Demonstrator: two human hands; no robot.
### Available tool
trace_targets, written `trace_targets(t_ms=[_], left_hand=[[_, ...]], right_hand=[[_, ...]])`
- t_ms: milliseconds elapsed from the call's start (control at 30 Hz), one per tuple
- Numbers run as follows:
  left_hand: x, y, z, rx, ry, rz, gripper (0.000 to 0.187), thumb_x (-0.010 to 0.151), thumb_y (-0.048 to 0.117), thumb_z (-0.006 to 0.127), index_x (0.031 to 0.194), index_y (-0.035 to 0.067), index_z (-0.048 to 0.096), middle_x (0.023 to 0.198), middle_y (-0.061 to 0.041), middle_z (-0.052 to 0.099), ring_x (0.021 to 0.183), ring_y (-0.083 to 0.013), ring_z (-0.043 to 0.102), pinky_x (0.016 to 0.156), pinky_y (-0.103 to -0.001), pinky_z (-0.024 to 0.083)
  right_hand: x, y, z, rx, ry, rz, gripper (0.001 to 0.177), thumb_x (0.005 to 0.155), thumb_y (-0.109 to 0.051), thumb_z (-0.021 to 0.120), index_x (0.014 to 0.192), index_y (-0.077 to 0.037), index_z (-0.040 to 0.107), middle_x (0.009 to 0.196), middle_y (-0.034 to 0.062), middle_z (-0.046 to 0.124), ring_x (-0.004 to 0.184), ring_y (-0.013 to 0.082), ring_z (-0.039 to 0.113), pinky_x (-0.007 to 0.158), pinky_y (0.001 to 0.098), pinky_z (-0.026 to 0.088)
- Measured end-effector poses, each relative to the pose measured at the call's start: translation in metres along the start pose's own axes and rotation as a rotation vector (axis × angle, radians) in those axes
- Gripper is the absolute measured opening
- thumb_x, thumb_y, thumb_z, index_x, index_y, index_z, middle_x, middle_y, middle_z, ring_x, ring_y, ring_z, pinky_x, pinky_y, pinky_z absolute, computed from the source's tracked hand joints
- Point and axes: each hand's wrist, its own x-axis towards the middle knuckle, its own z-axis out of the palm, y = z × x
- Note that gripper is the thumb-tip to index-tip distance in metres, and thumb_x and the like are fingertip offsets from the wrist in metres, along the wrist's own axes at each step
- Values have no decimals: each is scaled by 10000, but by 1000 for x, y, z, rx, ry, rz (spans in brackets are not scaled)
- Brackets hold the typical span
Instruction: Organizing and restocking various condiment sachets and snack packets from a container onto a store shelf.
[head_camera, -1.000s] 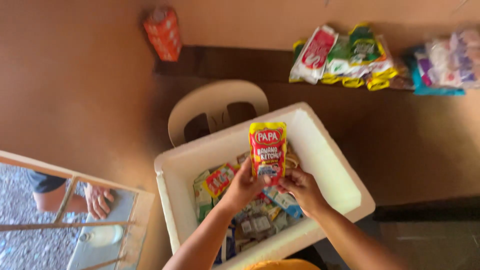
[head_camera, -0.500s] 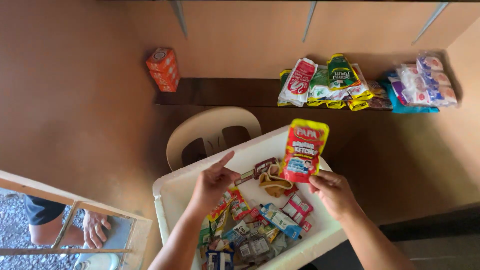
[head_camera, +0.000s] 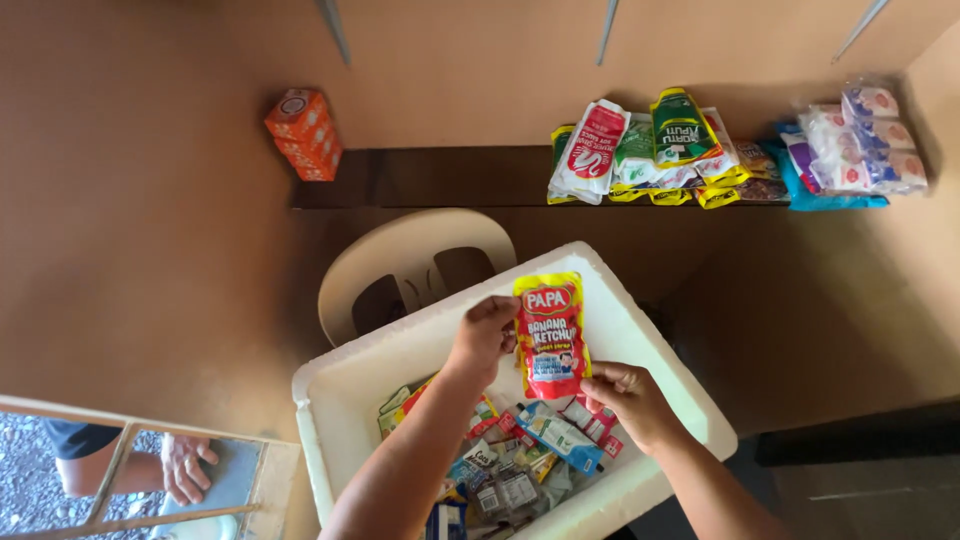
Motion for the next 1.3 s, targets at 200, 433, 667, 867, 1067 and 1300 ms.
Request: trace_targets(t_ms=[200, 433, 667, 867, 1067, 1300], left_hand=[[54, -27, 6, 12, 116, 627, 91, 1038, 132, 672, 1003, 68, 618, 890, 7, 634, 837, -99, 547, 740, -290, 476], [-3, 42, 23, -135, -130, -131, 538, 936, 136, 573, 1426, 273, 399, 945, -22, 717, 802, -150, 667, 649, -331, 531], [134, 48, 3, 168, -100, 85, 832, 870, -50, 667, 1589, 266, 394, 1025, -95, 717, 717, -123, 578, 579, -265, 470], [264, 73, 5, 299, 53, 294, 702, 849, -122, 633, 1494, 142, 552, 1091, -82, 722, 806, -134, 628, 649, -272, 516], [321, 67, 21, 411, 205, 401, 621, 777, -80, 661, 1362, 129, 653, 1089, -93, 770, 926, -180, 713, 770, -311, 573], [285, 70, 8, 823, 544, 672, 496, 850, 38, 646, 1330, 159, 676, 1115, -143, 749, 1057, -332, 711, 877, -407, 560]], right_hand=[[32, 2, -2, 66, 58, -129, 210, 950, -76, 666, 1102, 41, 754, 752, 38, 680, 640, 100, 558, 612, 265, 493], [109, -5, -5, 199, 68, -127, 242, 986, -64, 648, 1168, 53, 755, 708, 11, 595, 605, 72, 468, 564, 236, 382], [240, -7, -22, -90, 188, -214, 222, 944, -69, 698, 1130, 30, 766, 723, 13, 639, 611, 77, 529, 548, 243, 411], [338, -17, -19, 160, 282, -212, 465, 890, 14, 691, 1346, -38, 617, 797, 45, 696, 641, 100, 624, 562, 246, 492], [367, 18, -21, 341, 360, -342, 390, 927, 75, 632, 1316, 43, 631, 1122, 110, 706, 828, 136, 637, 677, 263, 516], [265, 19, 16, 235, 227, -275, 299, 982, 0, 624, 1279, 29, 644, 1208, 130, 719, 1052, 207, 735, 906, 303, 606]])
